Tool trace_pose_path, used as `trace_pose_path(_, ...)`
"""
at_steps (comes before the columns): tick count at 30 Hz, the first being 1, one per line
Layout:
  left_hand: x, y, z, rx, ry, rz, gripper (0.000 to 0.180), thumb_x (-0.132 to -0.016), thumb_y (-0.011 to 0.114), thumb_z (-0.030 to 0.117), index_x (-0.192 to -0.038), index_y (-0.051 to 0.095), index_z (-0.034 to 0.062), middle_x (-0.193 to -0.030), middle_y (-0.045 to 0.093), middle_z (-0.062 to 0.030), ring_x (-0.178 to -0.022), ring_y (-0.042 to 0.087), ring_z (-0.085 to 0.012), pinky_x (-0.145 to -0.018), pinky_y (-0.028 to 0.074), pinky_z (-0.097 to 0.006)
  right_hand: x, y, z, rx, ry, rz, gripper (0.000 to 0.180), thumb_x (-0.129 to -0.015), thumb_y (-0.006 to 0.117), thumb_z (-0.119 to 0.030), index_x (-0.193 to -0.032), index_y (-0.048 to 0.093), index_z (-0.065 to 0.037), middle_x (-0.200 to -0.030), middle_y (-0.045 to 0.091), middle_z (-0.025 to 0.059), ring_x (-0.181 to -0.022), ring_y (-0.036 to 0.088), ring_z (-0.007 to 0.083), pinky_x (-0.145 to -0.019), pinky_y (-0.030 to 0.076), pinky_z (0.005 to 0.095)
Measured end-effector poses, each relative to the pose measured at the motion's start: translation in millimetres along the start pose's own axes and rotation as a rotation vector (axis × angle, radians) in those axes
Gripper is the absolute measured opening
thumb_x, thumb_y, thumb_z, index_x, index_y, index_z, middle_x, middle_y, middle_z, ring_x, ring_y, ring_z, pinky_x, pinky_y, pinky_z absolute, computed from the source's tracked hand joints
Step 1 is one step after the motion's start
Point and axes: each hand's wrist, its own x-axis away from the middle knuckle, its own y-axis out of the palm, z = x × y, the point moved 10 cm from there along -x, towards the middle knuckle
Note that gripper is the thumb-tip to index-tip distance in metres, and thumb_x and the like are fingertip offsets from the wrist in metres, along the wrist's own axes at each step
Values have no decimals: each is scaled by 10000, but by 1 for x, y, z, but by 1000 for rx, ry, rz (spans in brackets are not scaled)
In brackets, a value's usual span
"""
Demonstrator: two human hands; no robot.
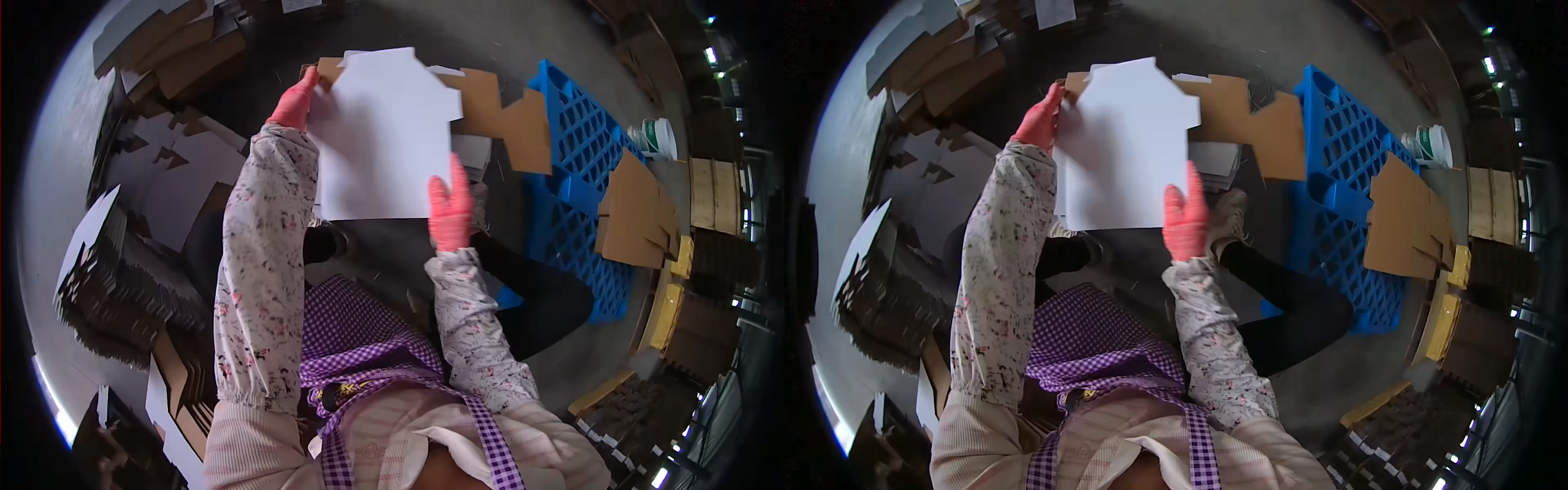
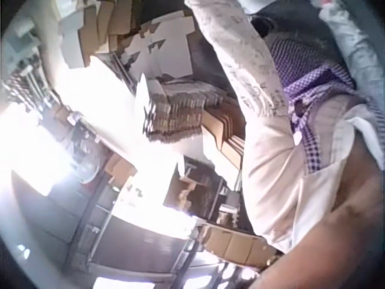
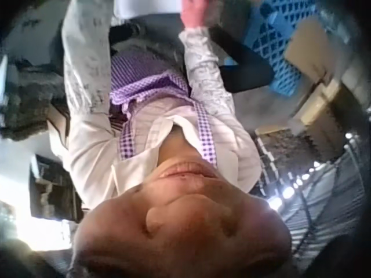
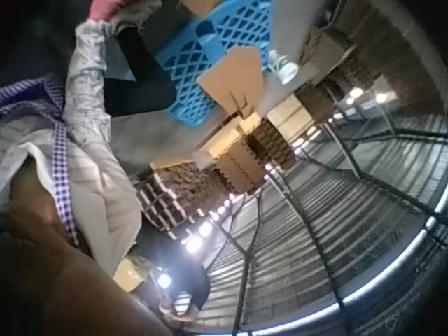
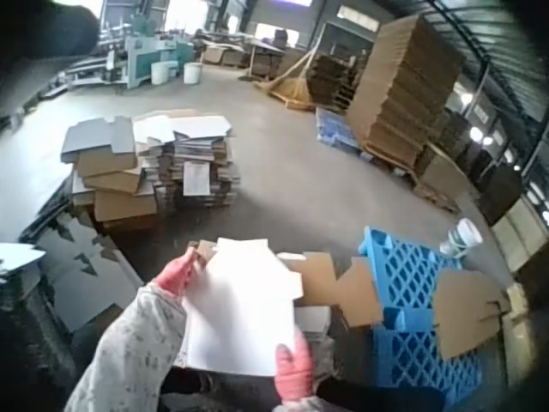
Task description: The person picks up white and brown cardboard pieces, aligns them on a wooden stool, and stacks the assembled units onto a blue plastic pallet.
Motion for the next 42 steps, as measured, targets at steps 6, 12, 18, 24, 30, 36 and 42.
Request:
trace_pose_path(6,40,4,21,-1114,333,440,740,-800,589,434,-1350,296,35,-1407,278,-172,-1277,312,-311,-1049,271,-348,-42,-55,-7,763,-159,168,448,-854,559,-301,-1220,459,-63,-1061,582,203,-988,562,320,-903,412,404)
trace_pose_path(12,53,33,25,-1644,651,602,490,-851,495,297,-1299,407,120,-1362,356,-146,-1257,320,-331,-1041,222,-472,-89,-176,90,641,174,351,500,-903,434,-453,-914,626,8,-915,633,210,-827,594,365,-737,471,391)
trace_pose_path(18,61,51,38,-1491,883,552,387,-829,504,275,-1176,510,105,-1246,453,-162,-1204,368,-341,-1026,245,-477,-70,-36,-28,549,-274,39,450,-754,631,-404,-1051,553,-76,-1129,524,163,-1076,482,318,-939,365,418)
trace_pose_path(24,66,57,41,-1469,882,555,366,-837,492,259,-1168,519,105,-1241,463,-152,-1193,385,-335,-1016,274,-451,-72,16,24,1005,98,-190,791,-595,683,-558,-1281,402,-282,-1427,168,146,-1285,141,463,-1014,178,589)
trace_pose_path(30,70,54,43,-1461,890,563,350,-844,485,259,-1156,530,108,-1247,470,-151,-1185,395,-336,-1015,282,-441,-73,16,26,1040,166,-271,790,-621,674,-559,-1311,381,-313,-1440,144,149,-1292,128,472,-1008,193,592)
trace_pose_path(36,71,55,44,-1496,870,583,351,-849,497,243,-1175,523,114,-1256,471,-140,-1194,398,-320,-1026,270,-442,-70,17,30,1046,208,-322,791,-631,677,-543,-1324,365,-321,-1455,119,131,-1305,113,463,-1011,202,585)
trace_pose_path(42,105,148,10,-1460,1246,-144,381,-780,509,113,-1158,547,139,-1275,486,-74,-1185,439,-258,-1031,290,-424,-65,13,37,1053,208,-325,810,-625,681,-552,-1330,352,-327,-1460,105,119,-1294,149,456,-1001,228,574)
